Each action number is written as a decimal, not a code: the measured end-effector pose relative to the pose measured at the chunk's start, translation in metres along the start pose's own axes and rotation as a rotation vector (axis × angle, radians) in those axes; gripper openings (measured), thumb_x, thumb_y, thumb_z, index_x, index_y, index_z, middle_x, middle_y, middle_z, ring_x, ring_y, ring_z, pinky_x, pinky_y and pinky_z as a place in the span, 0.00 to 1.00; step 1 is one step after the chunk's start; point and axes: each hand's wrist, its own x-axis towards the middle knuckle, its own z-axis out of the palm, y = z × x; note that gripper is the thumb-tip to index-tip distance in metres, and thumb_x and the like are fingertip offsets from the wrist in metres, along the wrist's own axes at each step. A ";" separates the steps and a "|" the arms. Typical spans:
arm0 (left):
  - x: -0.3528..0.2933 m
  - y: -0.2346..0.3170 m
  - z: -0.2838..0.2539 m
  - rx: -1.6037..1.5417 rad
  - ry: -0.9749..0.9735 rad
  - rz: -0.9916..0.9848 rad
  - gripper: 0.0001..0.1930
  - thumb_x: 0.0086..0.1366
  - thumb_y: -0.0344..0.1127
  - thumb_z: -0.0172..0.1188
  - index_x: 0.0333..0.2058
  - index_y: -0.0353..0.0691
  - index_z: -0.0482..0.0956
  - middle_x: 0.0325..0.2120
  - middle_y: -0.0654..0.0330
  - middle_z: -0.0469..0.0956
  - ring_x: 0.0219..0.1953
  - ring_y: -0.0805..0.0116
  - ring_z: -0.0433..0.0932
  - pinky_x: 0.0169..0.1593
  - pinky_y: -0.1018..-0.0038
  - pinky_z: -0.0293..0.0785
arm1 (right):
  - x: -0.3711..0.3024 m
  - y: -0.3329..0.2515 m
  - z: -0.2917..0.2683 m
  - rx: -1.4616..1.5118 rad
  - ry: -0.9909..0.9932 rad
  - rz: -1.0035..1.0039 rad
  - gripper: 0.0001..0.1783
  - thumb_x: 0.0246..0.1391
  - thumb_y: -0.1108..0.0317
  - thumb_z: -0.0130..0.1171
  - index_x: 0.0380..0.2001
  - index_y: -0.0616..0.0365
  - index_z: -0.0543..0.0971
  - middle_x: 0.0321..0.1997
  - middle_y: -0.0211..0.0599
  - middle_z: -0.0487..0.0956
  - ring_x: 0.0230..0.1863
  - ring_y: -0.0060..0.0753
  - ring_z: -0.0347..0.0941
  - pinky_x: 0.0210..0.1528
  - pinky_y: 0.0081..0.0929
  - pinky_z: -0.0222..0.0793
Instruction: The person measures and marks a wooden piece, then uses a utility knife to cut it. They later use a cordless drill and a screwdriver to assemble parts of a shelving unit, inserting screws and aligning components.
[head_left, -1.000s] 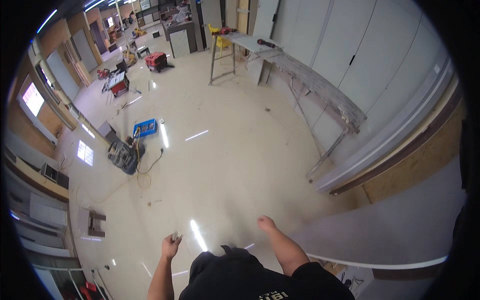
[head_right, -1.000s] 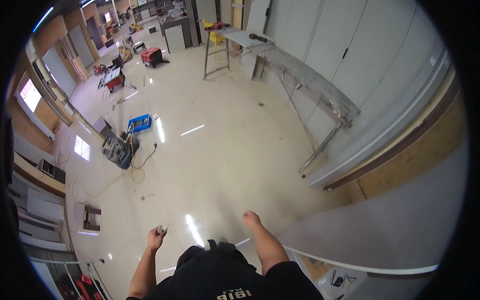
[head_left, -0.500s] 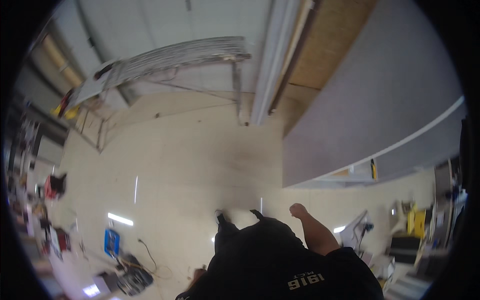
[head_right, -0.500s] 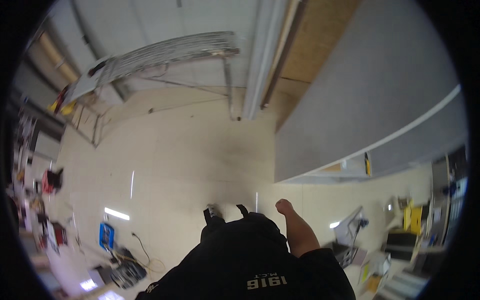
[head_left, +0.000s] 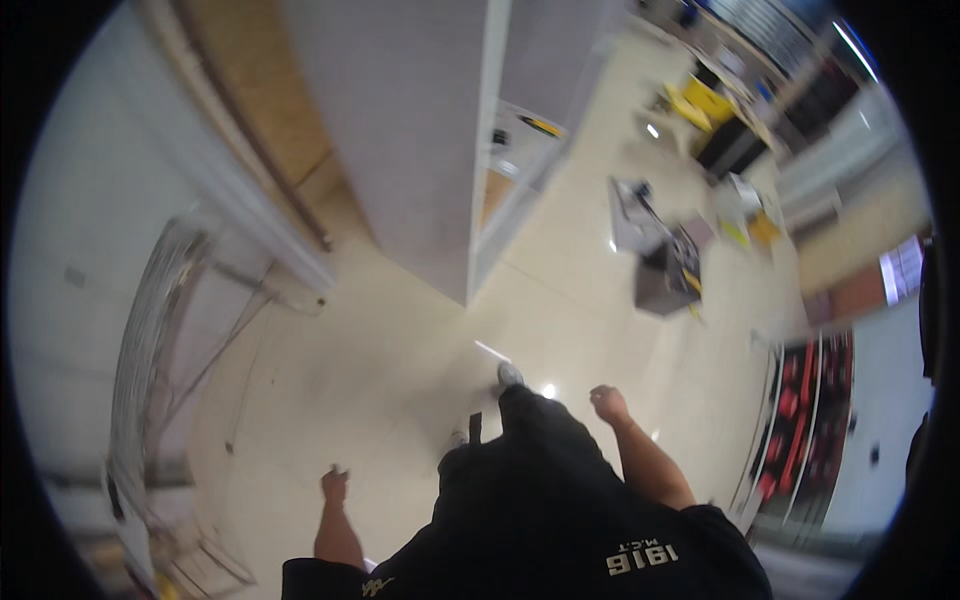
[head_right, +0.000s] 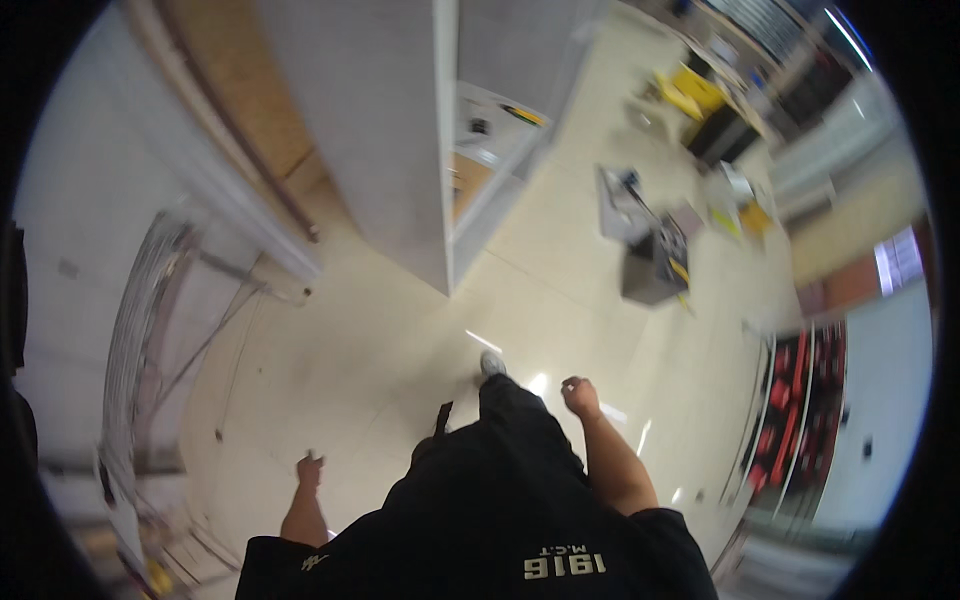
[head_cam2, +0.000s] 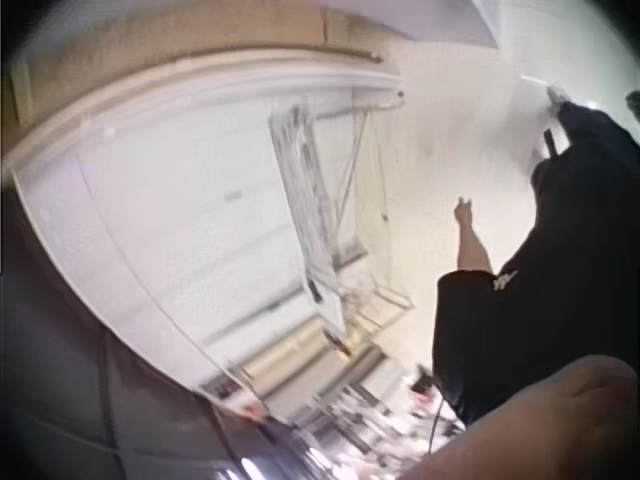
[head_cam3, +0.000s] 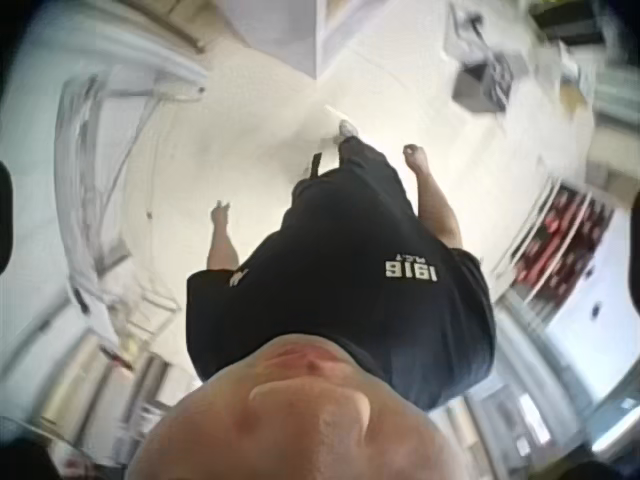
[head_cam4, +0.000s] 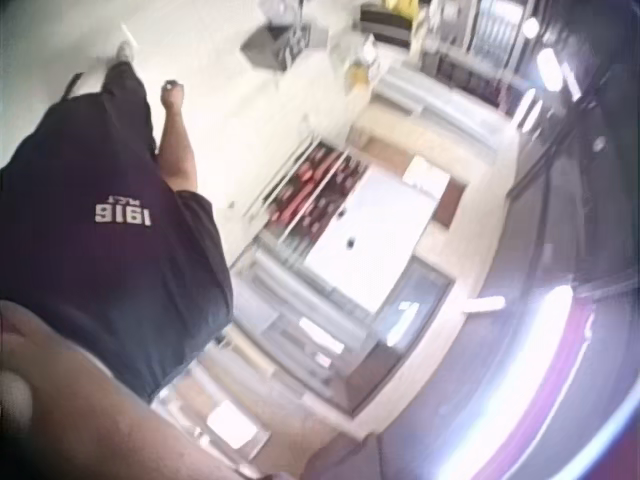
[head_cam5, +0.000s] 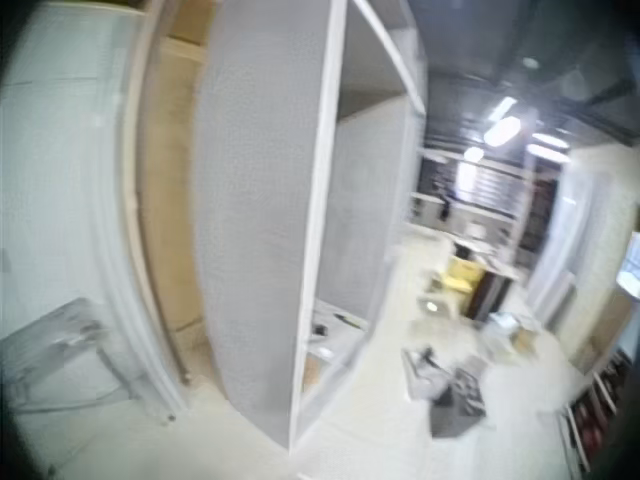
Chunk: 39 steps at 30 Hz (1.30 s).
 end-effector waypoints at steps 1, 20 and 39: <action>0.016 0.042 0.019 0.100 -0.061 0.105 0.33 0.56 0.51 0.63 0.56 0.36 0.73 0.37 0.43 0.81 0.41 0.51 0.80 0.44 0.61 0.75 | -0.012 0.026 -0.002 0.083 0.098 -0.024 0.14 0.53 0.62 0.53 0.31 0.60 0.82 0.38 0.51 0.81 0.43 0.56 0.76 0.47 0.44 0.72; -0.057 0.637 0.150 0.785 -0.366 0.711 0.27 0.55 0.60 0.60 0.42 0.42 0.82 0.37 0.48 0.81 0.43 0.47 0.79 0.46 0.57 0.76 | 0.132 0.228 -0.095 0.392 -0.057 0.384 0.20 0.49 0.55 0.54 0.40 0.55 0.83 0.45 0.49 0.81 0.50 0.49 0.76 0.54 0.35 0.71; 0.142 0.914 0.330 0.560 -0.426 0.500 0.27 0.52 0.56 0.65 0.42 0.39 0.82 0.41 0.44 0.81 0.44 0.44 0.79 0.49 0.57 0.74 | 0.179 0.316 -0.149 0.800 -0.254 1.200 0.21 0.51 0.55 0.53 0.40 0.59 0.83 0.47 0.53 0.80 0.53 0.52 0.75 0.56 0.39 0.70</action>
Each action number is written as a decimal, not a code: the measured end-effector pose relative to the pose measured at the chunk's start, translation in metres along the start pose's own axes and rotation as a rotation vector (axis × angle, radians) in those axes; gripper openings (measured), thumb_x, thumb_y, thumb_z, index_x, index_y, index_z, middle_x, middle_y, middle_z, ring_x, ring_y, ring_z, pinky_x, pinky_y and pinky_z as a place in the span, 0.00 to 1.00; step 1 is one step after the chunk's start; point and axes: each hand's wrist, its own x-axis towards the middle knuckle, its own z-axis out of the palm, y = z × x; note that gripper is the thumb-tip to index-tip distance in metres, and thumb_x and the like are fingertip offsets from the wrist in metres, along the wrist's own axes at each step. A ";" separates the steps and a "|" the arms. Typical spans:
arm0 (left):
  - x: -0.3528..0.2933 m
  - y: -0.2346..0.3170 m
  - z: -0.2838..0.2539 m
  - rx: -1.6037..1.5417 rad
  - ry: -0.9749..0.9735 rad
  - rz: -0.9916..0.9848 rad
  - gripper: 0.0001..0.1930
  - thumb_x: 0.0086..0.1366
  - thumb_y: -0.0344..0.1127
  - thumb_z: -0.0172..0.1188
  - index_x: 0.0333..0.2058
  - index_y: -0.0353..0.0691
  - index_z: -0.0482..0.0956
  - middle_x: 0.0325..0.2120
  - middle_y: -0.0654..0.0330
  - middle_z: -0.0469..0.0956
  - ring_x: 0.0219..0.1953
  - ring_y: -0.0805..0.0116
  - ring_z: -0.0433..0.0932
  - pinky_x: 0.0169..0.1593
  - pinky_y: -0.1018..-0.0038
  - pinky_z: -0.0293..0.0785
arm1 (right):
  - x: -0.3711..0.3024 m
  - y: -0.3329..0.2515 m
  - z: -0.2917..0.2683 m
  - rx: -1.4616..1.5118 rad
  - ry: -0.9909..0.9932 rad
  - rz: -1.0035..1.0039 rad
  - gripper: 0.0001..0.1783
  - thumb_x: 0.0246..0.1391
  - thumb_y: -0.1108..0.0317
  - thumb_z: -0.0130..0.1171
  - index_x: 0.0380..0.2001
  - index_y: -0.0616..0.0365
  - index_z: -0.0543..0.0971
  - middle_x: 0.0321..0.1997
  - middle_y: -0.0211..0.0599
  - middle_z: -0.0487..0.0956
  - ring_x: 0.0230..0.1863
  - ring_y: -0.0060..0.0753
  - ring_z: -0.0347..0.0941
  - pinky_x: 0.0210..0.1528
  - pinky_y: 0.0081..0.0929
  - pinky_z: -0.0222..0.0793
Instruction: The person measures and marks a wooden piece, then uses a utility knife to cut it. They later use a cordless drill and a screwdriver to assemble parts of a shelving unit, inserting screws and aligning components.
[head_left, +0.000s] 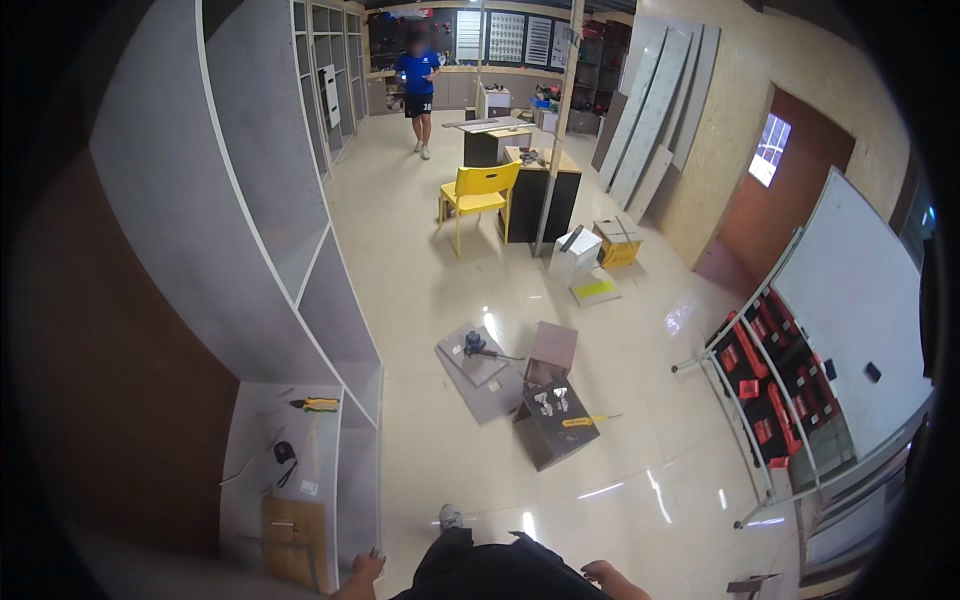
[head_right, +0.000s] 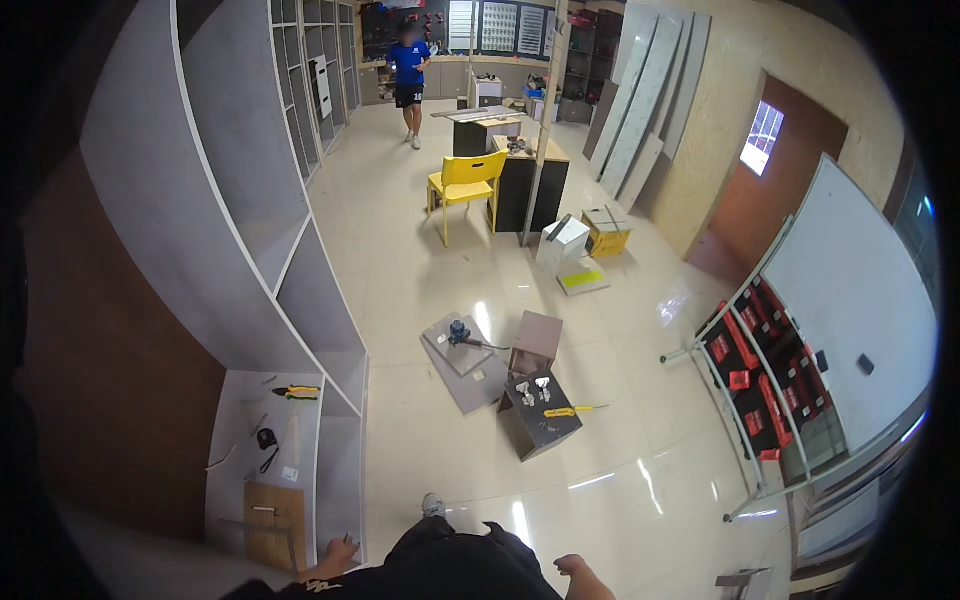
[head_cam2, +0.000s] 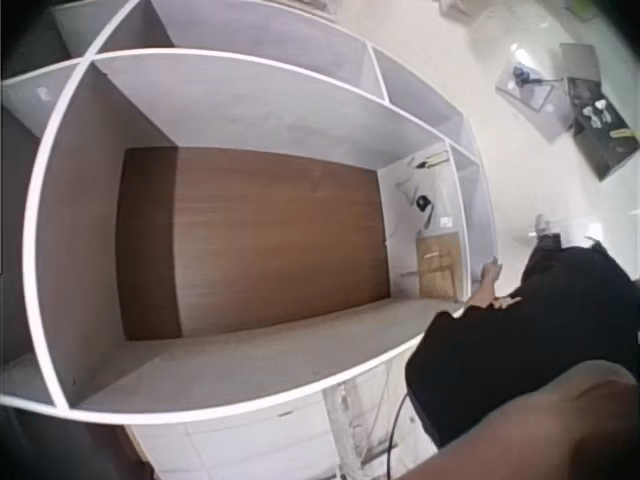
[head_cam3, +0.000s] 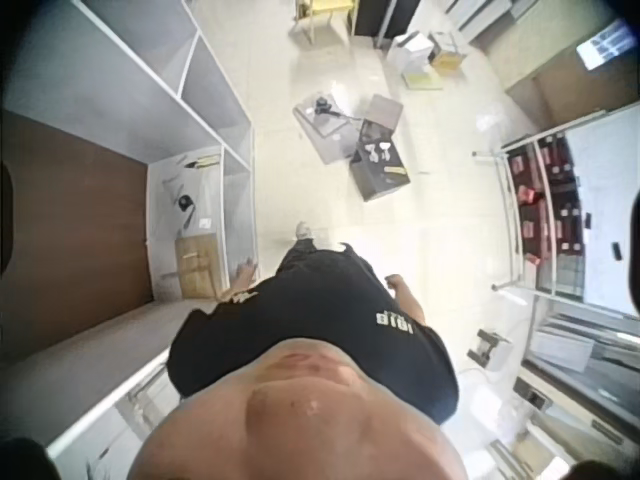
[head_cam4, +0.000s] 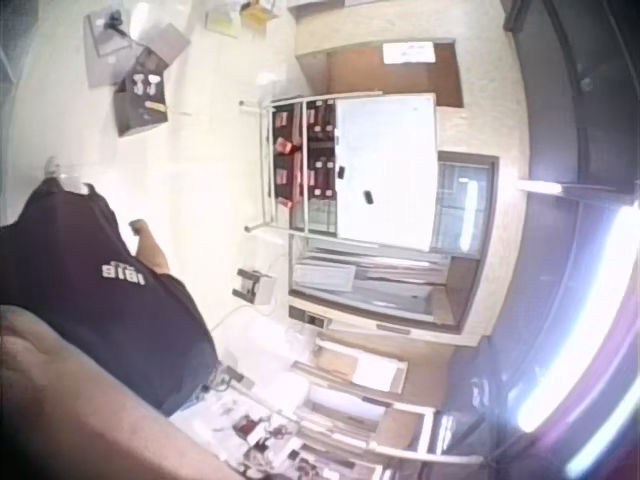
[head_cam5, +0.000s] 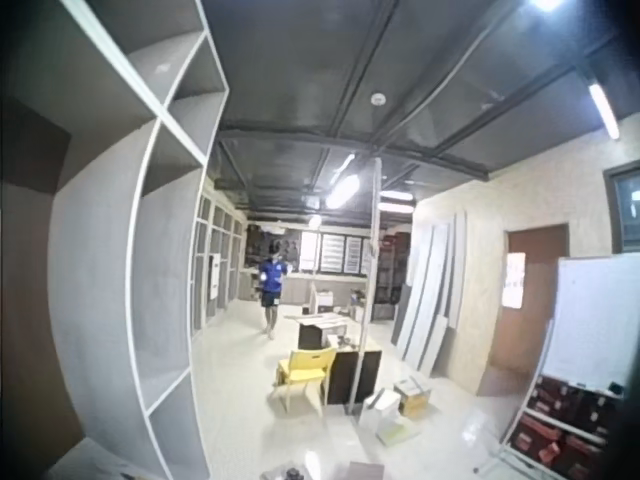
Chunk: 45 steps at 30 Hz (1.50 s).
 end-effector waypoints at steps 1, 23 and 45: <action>0.010 0.044 -0.018 0.156 -0.150 0.130 0.27 0.53 0.57 0.63 0.44 0.41 0.82 0.43 0.45 0.80 0.46 0.45 0.78 0.51 0.57 0.74 | -0.006 0.010 -0.016 -0.015 0.187 -0.054 0.21 0.52 0.56 0.53 0.39 0.60 0.83 0.46 0.54 0.80 0.52 0.53 0.75 0.55 0.40 0.71; 0.115 0.401 -0.262 -0.344 -0.137 0.200 0.15 0.55 0.42 0.68 0.31 0.36 0.82 0.21 0.61 0.77 0.16 0.74 0.72 0.22 0.73 0.69 | 0.065 -0.498 -0.159 -0.389 0.270 -0.665 0.19 0.48 0.57 0.51 0.39 0.50 0.84 0.44 0.47 0.81 0.48 0.50 0.77 0.53 0.39 0.72; 0.206 0.601 -0.395 -0.774 0.146 0.438 0.12 0.60 0.43 0.65 0.31 0.38 0.81 0.23 0.64 0.79 0.27 0.76 0.74 0.34 0.74 0.71 | -0.079 -1.121 -0.209 0.094 0.021 -1.423 0.15 0.59 0.63 0.56 0.40 0.65 0.80 0.36 0.40 0.83 0.39 0.30 0.78 0.46 0.25 0.72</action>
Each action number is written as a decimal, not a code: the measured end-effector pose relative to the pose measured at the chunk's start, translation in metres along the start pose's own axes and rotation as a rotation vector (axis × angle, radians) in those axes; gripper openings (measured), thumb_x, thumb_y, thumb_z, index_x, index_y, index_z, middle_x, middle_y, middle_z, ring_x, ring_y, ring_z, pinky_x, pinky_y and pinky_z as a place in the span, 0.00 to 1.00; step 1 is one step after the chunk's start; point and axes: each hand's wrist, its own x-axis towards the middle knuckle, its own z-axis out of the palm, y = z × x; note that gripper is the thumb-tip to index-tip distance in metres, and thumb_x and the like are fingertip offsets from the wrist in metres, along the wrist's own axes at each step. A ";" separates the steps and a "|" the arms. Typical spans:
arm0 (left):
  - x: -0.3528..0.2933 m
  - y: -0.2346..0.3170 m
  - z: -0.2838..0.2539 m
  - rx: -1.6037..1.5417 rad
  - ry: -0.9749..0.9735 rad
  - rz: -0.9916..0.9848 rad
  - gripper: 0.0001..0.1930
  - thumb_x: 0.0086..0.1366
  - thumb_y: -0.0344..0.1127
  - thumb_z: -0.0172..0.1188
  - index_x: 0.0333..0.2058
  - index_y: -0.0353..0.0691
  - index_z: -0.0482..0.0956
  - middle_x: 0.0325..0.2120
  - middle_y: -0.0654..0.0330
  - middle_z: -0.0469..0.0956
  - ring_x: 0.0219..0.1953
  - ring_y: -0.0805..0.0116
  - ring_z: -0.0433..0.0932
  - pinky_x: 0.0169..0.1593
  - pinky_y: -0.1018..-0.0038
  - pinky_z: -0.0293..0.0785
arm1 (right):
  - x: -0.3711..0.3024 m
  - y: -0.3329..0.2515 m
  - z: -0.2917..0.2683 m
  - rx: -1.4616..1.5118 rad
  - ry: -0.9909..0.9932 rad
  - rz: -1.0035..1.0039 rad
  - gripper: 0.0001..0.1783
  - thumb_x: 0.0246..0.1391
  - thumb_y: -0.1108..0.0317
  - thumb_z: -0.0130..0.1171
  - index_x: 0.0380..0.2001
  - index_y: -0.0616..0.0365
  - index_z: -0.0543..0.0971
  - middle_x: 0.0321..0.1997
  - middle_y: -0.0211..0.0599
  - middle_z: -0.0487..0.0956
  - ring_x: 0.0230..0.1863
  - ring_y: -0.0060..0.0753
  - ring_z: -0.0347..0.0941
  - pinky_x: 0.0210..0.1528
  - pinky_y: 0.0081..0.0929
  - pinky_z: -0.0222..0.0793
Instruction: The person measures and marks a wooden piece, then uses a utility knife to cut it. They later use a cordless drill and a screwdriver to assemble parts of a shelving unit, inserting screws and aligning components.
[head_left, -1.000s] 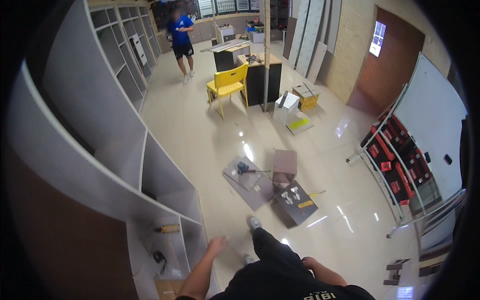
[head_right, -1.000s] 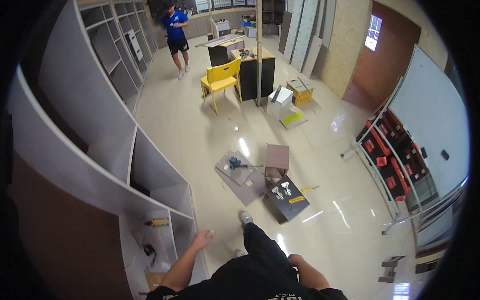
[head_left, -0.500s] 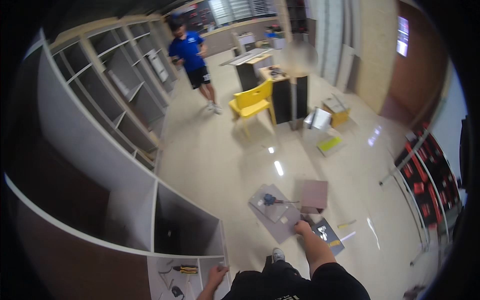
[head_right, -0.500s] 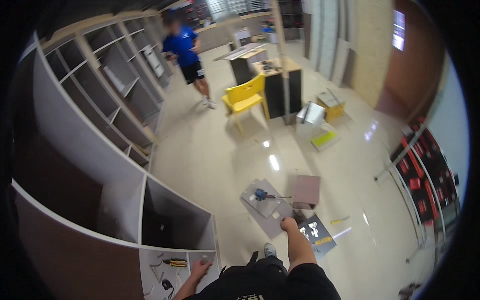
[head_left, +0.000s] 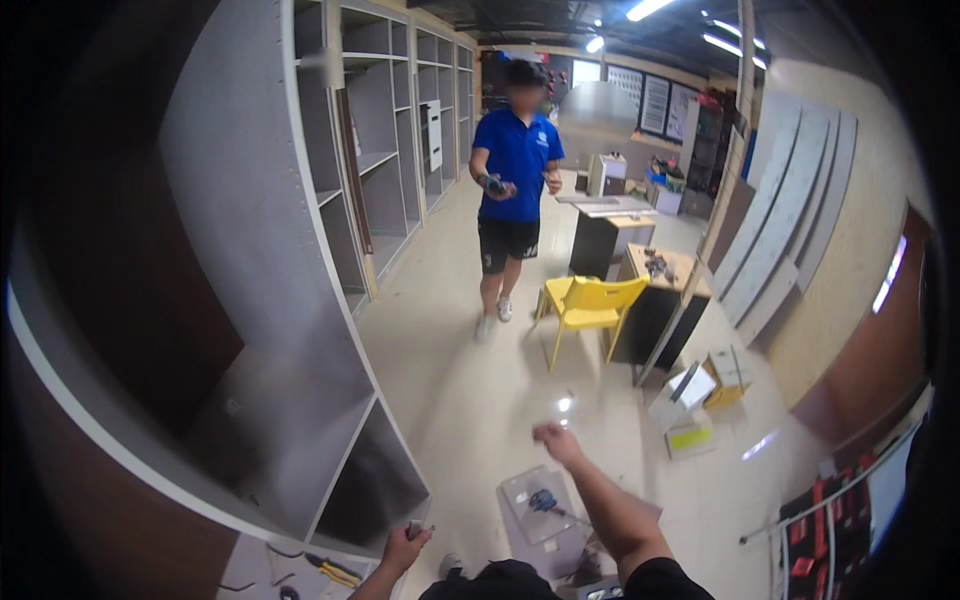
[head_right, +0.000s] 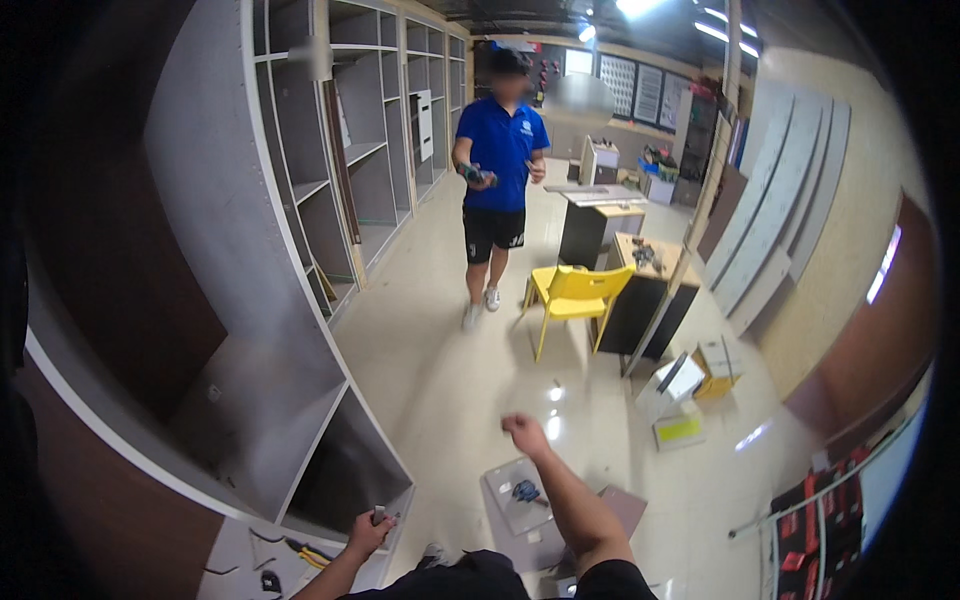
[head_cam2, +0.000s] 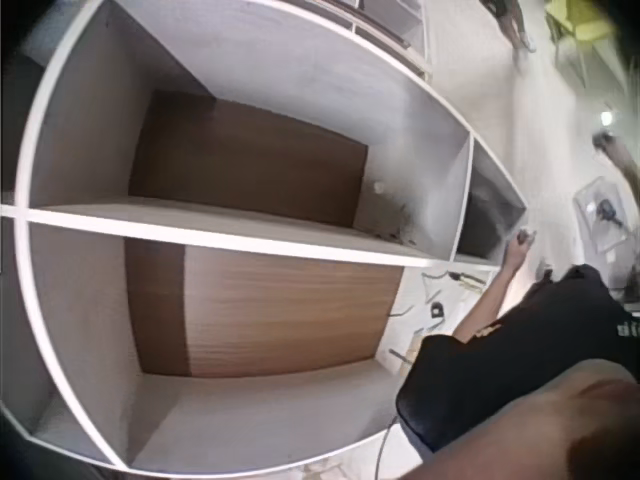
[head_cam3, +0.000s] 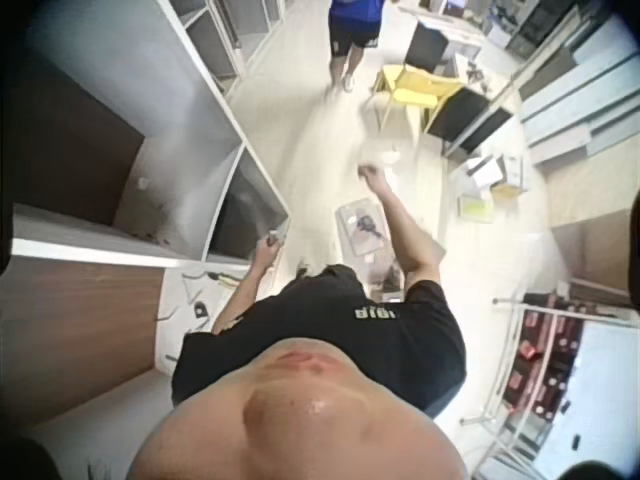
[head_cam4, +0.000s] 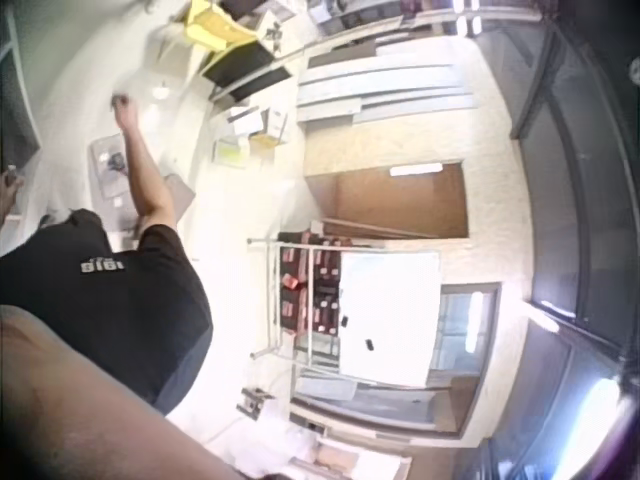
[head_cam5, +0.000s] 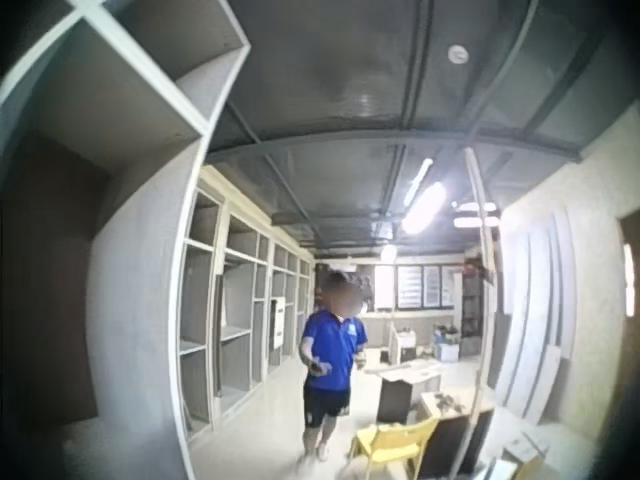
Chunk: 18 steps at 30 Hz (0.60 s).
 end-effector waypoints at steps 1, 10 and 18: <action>0.009 -0.002 -0.004 0.008 0.037 0.034 0.12 0.60 0.43 0.65 0.31 0.38 0.81 0.23 0.65 0.79 0.27 0.76 0.74 0.34 0.73 0.71 | 0.029 -0.072 -0.001 -0.149 0.073 -0.091 0.14 0.61 0.63 0.55 0.39 0.63 0.81 0.37 0.39 0.83 0.40 0.29 0.78 0.46 0.24 0.71; 0.030 0.052 0.026 0.125 0.121 0.067 0.16 0.61 0.45 0.64 0.30 0.35 0.78 0.23 0.53 0.79 0.27 0.70 0.77 0.33 0.68 0.70 | 0.250 -0.318 0.004 -1.128 0.416 -0.464 0.28 0.50 0.46 0.63 0.44 0.57 0.72 0.43 0.45 0.74 0.46 0.51 0.76 0.44 0.40 0.75; -0.020 0.059 0.020 -0.057 0.510 -0.143 0.13 0.62 0.41 0.62 0.33 0.34 0.80 0.24 0.57 0.80 0.27 0.68 0.77 0.33 0.69 0.71 | 0.185 -0.231 -0.009 -1.161 0.259 -0.258 0.50 0.49 0.47 0.62 0.70 0.41 0.48 0.48 0.62 0.72 0.36 0.62 0.78 0.35 0.50 0.75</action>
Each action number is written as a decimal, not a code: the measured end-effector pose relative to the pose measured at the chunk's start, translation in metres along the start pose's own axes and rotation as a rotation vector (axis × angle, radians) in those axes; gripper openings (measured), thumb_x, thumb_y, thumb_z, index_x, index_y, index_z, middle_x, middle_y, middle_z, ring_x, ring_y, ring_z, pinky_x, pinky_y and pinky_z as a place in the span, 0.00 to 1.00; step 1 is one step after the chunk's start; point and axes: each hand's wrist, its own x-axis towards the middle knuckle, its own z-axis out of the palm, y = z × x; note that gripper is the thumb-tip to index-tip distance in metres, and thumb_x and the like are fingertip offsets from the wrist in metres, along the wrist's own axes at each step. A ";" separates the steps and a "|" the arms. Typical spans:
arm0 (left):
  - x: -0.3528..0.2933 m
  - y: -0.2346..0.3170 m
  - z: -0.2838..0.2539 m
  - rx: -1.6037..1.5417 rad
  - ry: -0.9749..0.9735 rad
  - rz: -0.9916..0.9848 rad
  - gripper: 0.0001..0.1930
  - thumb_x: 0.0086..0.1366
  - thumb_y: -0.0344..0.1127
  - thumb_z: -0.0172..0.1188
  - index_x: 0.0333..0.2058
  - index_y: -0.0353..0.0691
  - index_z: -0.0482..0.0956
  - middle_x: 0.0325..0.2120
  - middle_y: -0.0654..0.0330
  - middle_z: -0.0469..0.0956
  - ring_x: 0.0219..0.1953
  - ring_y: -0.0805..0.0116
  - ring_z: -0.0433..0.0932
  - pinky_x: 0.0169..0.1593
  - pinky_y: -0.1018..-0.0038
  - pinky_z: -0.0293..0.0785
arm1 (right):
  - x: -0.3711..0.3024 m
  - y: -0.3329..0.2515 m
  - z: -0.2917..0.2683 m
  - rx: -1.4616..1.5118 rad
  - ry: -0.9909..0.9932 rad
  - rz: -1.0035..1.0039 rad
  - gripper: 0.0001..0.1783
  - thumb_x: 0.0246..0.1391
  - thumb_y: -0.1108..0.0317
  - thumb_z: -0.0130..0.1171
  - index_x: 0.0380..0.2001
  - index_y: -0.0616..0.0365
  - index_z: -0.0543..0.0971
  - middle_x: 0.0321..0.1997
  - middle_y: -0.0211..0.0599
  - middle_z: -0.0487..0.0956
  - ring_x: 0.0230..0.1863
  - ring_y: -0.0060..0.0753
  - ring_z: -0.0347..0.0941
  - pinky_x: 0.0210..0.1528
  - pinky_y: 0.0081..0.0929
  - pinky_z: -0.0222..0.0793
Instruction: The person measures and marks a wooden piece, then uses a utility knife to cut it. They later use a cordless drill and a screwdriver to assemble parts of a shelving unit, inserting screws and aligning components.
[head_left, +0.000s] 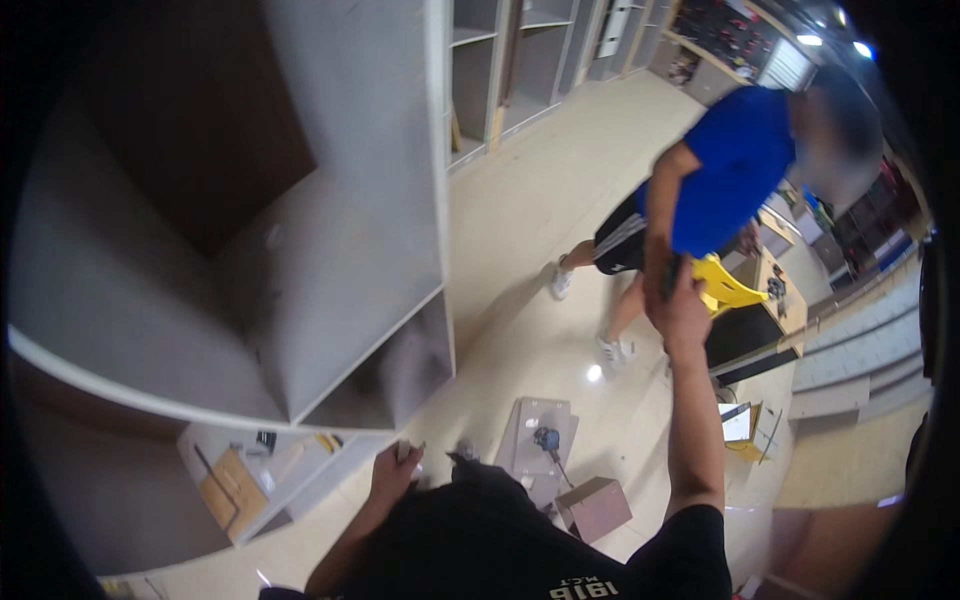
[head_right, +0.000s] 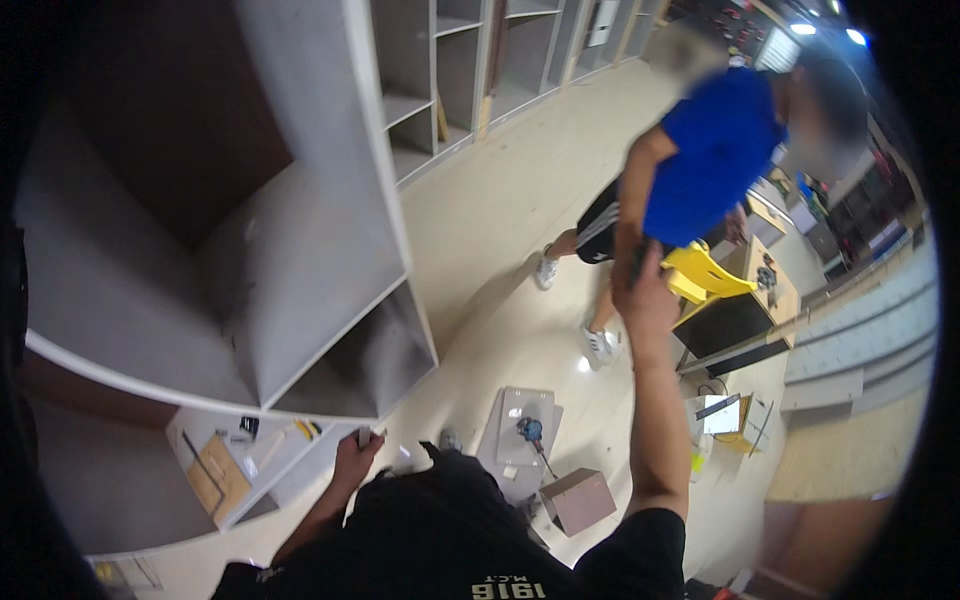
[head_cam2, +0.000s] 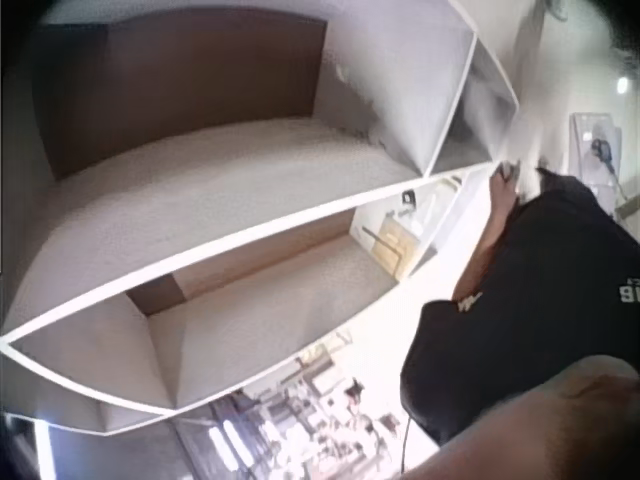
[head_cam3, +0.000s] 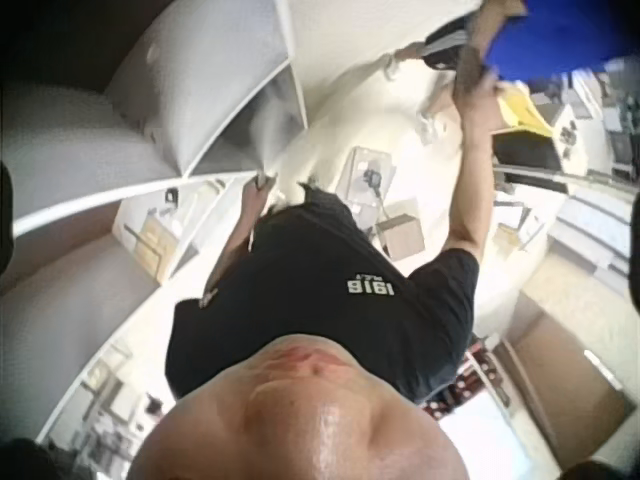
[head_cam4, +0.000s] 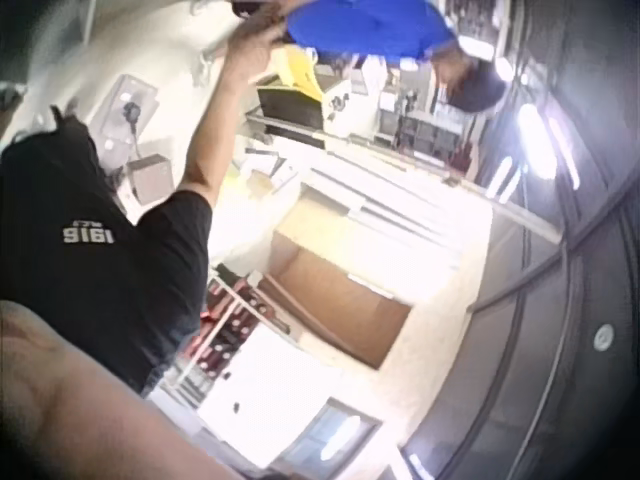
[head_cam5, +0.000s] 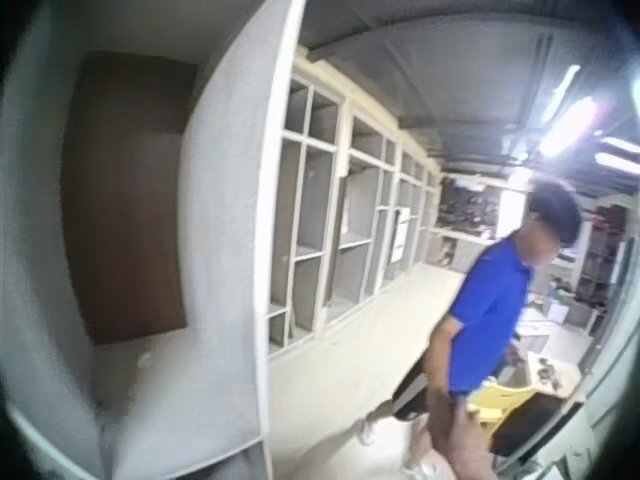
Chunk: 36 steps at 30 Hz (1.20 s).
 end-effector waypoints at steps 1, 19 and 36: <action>-0.003 0.001 0.000 -0.035 0.017 -0.012 0.13 0.62 0.41 0.62 0.35 0.34 0.80 0.24 0.57 0.80 0.27 0.69 0.76 0.33 0.69 0.71 | -0.020 0.010 -0.015 -0.004 -0.048 -0.027 0.49 0.51 0.42 0.59 0.70 0.42 0.48 0.50 0.59 0.72 0.39 0.62 0.78 0.39 0.51 0.74; -0.093 0.044 -0.027 -0.835 -0.508 0.029 0.11 0.70 0.39 0.54 0.34 0.36 0.70 0.15 0.64 0.70 0.16 0.72 0.72 0.30 0.74 0.75 | -0.332 0.009 -0.230 0.942 -0.294 -0.477 0.53 0.41 0.51 0.69 0.67 0.59 0.55 0.59 0.52 0.67 0.56 0.46 0.69 0.59 0.38 0.64; -0.294 -0.132 -0.213 -0.723 -0.267 -0.101 0.16 0.64 0.42 0.60 0.40 0.34 0.78 0.33 0.57 0.80 0.40 0.69 0.79 0.44 0.74 0.72 | -0.490 -0.338 -0.223 0.789 -1.190 -2.210 0.31 0.33 0.67 0.65 0.49 0.47 0.80 0.47 0.39 0.79 0.44 0.41 0.78 0.43 0.34 0.75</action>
